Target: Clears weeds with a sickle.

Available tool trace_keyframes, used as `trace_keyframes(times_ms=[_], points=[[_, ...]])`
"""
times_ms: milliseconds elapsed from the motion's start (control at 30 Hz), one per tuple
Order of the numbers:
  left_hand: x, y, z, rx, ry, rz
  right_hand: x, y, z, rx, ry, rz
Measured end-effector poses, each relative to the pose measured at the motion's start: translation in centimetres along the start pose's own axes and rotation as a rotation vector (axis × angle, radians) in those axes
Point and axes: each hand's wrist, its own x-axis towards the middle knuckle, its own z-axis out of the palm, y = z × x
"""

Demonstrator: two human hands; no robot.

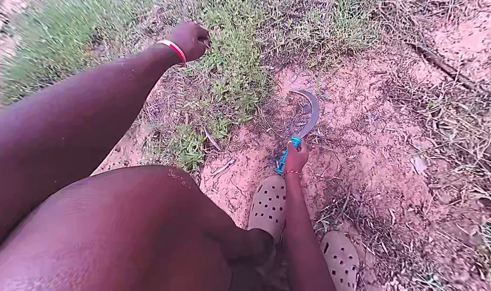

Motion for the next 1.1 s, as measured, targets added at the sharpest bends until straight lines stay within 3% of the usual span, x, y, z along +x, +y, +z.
trace_keyframes(times_ms=[233, 333, 467, 567, 700, 1100], points=[[-2.5, -3.5, 3.6, 0.227, -0.250, 0.034, 1.5, 0.4, -0.6, -0.022, -0.127, -0.038], [-3.3, -5.0, 4.7, 0.221, -0.292, 0.009, 0.6, -0.1, 0.2, -0.201, -0.188, -0.060], [-3.1, -5.9, 6.3, 0.173, -0.352, -0.005, -0.8, -1.4, 1.0, -0.521, -0.423, -0.100], [-1.9, -5.9, 7.7, 0.178, -0.424, 0.037, -1.7, -2.1, 1.2, -0.473, -0.537, -0.054], [-0.5, -4.8, 8.9, 0.197, -0.509, 0.103, -2.7, -2.0, 0.0, -0.433, -0.674, 0.066], [2.2, 3.2, 8.7, 0.356, -0.610, 0.224, -4.6, -3.0, -4.5, -0.405, -0.881, 0.158]])
